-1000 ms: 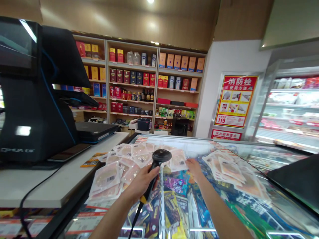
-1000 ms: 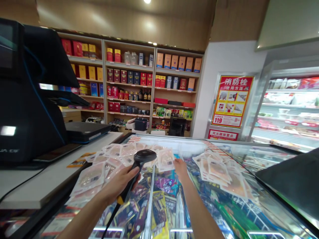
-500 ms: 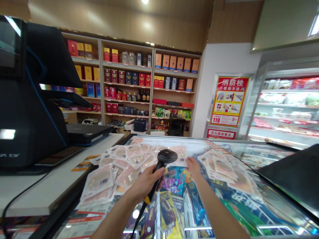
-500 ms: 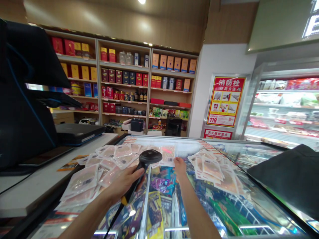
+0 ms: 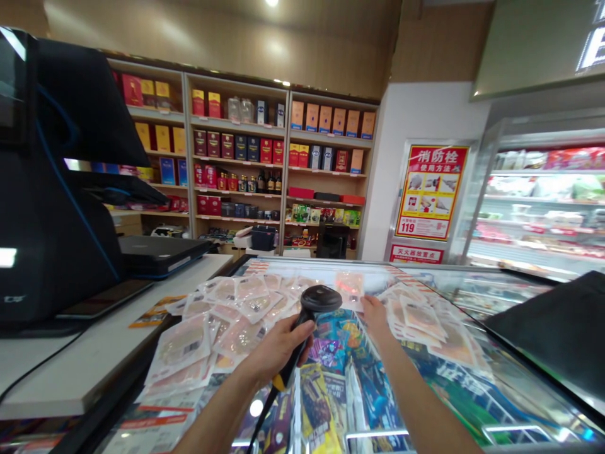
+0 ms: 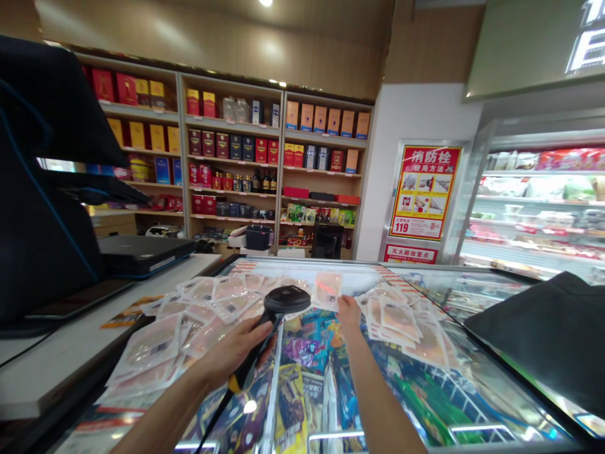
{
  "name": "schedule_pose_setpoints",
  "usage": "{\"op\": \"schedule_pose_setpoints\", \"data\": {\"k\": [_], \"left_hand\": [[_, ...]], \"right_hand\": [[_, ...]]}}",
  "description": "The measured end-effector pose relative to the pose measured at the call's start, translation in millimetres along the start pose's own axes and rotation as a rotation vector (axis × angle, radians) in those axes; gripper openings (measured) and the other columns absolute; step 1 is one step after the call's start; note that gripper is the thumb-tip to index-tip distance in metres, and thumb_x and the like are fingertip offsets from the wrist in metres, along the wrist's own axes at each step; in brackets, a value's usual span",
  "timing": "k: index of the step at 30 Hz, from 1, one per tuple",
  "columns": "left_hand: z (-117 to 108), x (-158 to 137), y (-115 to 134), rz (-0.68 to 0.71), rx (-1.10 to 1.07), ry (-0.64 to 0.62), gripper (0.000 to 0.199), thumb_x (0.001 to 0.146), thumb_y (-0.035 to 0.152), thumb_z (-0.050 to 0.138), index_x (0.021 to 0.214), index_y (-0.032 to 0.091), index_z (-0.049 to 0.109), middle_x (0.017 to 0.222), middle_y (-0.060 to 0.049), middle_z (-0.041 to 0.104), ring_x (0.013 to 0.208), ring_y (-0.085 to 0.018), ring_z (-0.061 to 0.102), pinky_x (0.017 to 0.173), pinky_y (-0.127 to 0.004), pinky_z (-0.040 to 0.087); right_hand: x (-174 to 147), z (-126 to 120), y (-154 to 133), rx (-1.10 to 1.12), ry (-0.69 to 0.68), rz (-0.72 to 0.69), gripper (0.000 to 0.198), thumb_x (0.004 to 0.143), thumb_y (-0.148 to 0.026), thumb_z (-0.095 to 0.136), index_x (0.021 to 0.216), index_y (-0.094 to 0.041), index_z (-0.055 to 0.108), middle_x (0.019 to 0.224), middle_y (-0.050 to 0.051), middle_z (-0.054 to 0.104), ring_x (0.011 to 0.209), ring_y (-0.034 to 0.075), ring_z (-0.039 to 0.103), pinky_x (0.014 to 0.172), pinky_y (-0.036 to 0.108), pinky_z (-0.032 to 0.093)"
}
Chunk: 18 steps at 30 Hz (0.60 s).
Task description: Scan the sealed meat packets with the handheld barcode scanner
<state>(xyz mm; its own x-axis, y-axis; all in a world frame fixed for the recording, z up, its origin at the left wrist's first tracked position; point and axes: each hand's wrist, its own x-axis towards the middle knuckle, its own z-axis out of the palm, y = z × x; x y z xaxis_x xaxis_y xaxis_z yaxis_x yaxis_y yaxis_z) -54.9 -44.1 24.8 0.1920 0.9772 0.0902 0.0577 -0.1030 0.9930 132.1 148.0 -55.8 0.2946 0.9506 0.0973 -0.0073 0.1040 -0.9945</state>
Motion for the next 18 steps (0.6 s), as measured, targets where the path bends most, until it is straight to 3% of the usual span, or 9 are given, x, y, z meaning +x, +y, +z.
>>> {"op": "schedule_pose_setpoints", "data": {"k": [9, 18], "left_hand": [[6, -7, 12, -0.02, -0.051, -0.09, 0.029, 0.069, 0.044, 0.044, 0.063, 0.015, 0.046, 0.048, 0.005, 0.046, 0.04, -0.005, 0.038, 0.044, -0.019, 0.027], [2, -1, 4, -0.047, -0.13, -0.109, 0.031, 0.069, 0.046, 0.043, 0.066, 0.015, 0.048, 0.051, 0.003, 0.047, 0.041, -0.005, 0.039, 0.043, -0.018, 0.028]], "right_hand": [[-2, -9, -11, 0.049, 0.067, 0.049, 0.03, 0.052, -0.031, 0.045, 0.078, -0.016, 0.05, 0.068, 0.002, 0.057, 0.062, 0.015, 0.052, 0.045, 0.022, 0.041], [3, -6, -6, 0.045, 0.037, 0.024, 0.033, 0.053, -0.034, 0.046, 0.081, -0.017, 0.052, 0.064, 0.0, 0.057, 0.058, 0.014, 0.052, 0.046, 0.022, 0.039]]}}
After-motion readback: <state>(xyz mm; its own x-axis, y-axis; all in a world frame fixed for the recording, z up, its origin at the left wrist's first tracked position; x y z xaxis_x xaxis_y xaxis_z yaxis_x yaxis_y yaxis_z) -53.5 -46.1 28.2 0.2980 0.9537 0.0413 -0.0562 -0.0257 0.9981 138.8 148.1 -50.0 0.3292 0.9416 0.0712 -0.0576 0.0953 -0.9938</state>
